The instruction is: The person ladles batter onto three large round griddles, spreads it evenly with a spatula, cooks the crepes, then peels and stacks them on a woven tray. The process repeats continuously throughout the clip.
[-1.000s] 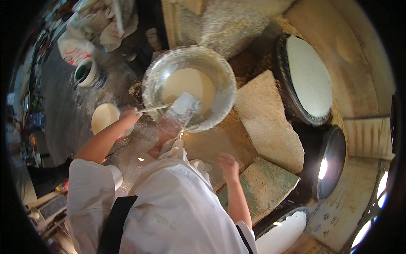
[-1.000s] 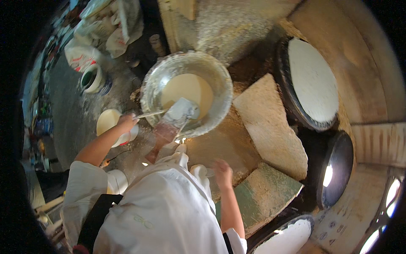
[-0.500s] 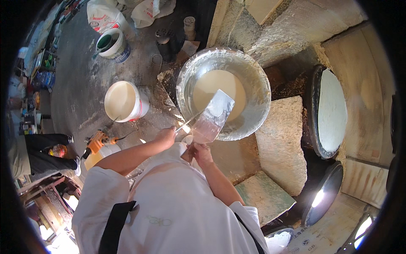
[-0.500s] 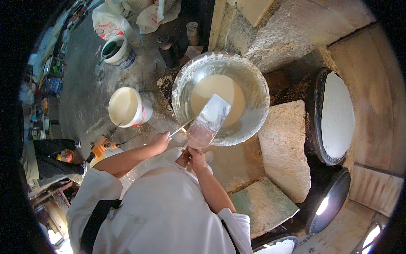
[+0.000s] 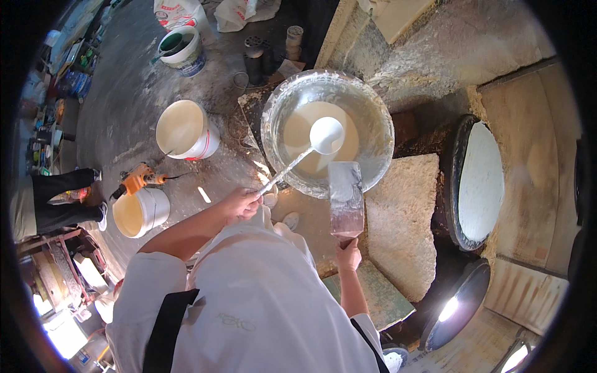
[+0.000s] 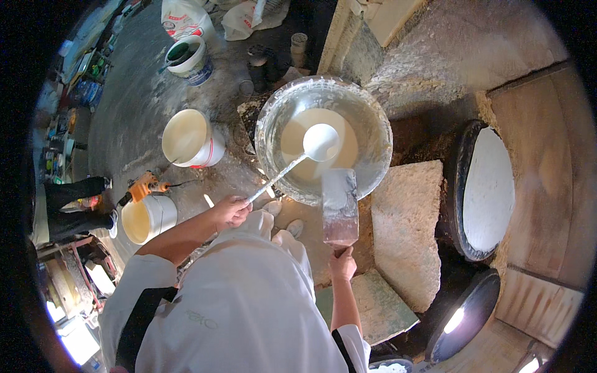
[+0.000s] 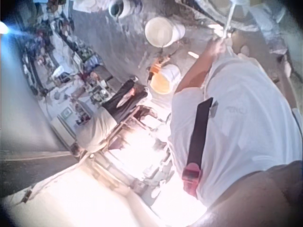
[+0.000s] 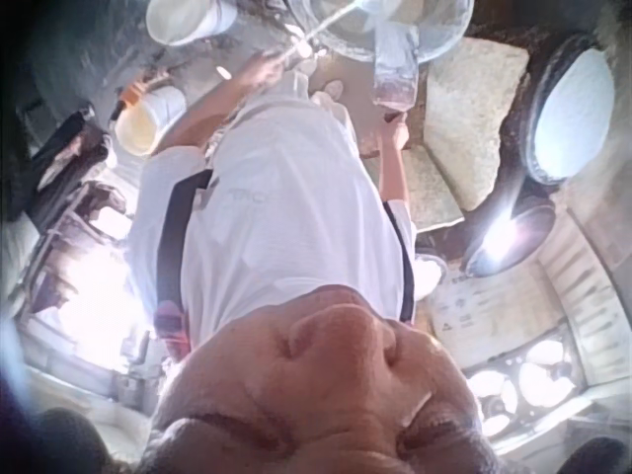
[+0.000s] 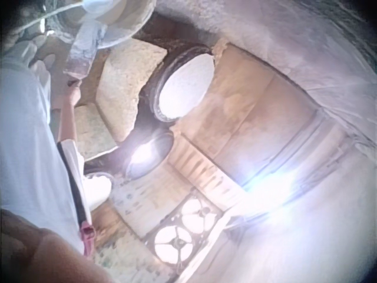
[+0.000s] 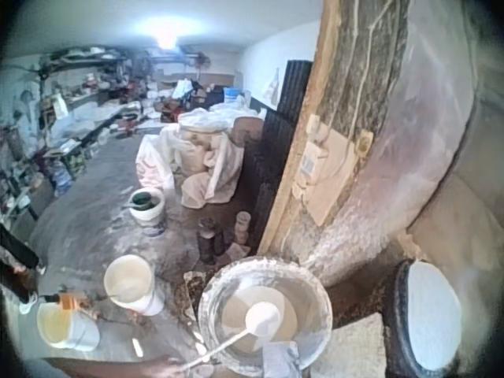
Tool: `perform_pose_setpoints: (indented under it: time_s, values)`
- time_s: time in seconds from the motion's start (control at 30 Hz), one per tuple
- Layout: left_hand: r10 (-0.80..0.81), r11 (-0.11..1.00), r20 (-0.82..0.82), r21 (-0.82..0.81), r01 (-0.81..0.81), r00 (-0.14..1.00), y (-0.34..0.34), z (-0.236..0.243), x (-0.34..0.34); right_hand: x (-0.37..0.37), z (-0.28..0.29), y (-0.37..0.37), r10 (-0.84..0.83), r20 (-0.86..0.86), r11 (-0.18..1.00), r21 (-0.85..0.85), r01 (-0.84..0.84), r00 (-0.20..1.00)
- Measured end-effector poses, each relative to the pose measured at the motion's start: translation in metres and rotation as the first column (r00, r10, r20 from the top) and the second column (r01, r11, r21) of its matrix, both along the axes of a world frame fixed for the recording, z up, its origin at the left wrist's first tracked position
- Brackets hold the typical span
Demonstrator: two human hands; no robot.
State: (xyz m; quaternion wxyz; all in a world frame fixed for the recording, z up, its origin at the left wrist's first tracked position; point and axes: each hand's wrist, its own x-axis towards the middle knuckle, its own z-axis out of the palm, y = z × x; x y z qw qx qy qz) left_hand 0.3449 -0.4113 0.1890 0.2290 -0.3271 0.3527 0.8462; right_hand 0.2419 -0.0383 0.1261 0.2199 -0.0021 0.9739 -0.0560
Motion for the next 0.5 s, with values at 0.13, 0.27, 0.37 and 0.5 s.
perform_pose_setpoints:
  time_s: [0.13,0.27,0.37,0.5]
  values:
    - [0.180,0.917,-0.094,0.377,-0.132,0.979,0.023,0.017,0.011,-0.003,0.000,0.029,0.008,-0.125,0.980,-0.196,-0.032,0.992]
    - [0.313,0.888,-0.168,0.402,-0.225,0.935,0.038,0.030,0.032,-0.003,-0.015,0.033,-0.039,-0.131,0.901,-0.433,-0.022,0.991]
    - [0.455,0.861,-0.156,0.328,-0.389,0.876,0.026,0.032,0.059,-0.003,-0.030,0.024,-0.001,-0.200,0.859,-0.502,-0.102,0.980]
    - [0.682,0.728,-0.097,0.181,-0.661,0.725,-0.018,0.002,0.102,-0.005,-0.028,-0.003,0.011,-0.183,0.777,-0.618,-0.124,0.983]
